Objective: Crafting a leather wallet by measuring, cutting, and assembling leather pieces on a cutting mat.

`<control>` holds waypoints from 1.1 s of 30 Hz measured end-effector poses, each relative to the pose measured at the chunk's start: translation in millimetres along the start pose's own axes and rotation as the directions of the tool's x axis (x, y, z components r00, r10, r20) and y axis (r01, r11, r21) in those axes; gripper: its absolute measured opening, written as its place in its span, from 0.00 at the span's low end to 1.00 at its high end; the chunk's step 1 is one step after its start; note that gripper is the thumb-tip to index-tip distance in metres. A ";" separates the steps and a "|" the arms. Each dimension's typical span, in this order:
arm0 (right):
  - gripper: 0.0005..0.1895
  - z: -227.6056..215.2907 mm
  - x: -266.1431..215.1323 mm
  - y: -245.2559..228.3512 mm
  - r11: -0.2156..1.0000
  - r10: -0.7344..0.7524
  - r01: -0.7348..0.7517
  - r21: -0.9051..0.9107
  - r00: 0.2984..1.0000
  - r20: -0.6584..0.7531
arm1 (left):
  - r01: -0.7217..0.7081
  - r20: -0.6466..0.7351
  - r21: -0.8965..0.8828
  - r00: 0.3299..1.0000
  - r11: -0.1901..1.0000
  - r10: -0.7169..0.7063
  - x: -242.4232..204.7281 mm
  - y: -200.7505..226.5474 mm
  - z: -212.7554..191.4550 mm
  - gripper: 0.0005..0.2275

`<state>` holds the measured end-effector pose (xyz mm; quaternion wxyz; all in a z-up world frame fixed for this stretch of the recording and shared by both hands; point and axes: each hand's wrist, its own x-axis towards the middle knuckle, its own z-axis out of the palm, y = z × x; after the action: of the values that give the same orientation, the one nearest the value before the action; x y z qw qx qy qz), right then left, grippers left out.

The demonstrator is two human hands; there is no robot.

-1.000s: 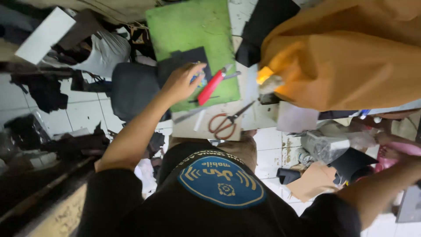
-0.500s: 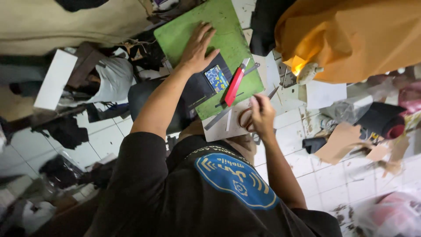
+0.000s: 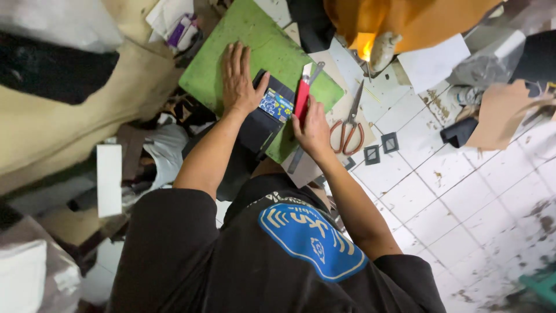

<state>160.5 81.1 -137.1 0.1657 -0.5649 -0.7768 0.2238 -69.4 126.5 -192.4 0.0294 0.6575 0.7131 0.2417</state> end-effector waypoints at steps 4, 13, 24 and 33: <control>0.31 16.1 -3.2 -0.3 1.000 0.012 -0.010 0.022 0.994 -0.107 | 0.037 0.063 0.071 0.997 0.997 -0.042 -0.1 -2.9 7.7 0.34; 0.33 58.7 -11.1 30.4 0.996 0.062 -0.074 -0.052 0.977 -0.204 | -0.128 -0.179 0.051 0.975 0.990 0.135 -0.1 -14.6 23.7 0.34; 0.28 70.3 -7.3 32.8 0.976 0.217 -0.197 0.094 0.907 -0.361 | -0.162 -0.127 0.069 0.977 0.984 0.170 1.6 -12.4 17.7 0.30; 0.19 67.3 -33.0 16.0 0.791 0.591 -0.317 0.523 0.614 -0.523 | -0.319 -0.147 -0.252 0.946 0.914 0.289 -6.7 -34.0 14.1 0.26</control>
<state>149.2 43.1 -202.6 0.4726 -0.7440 -0.4330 0.1887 -94.8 123.8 -219.7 0.0435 0.7362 0.5626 0.3737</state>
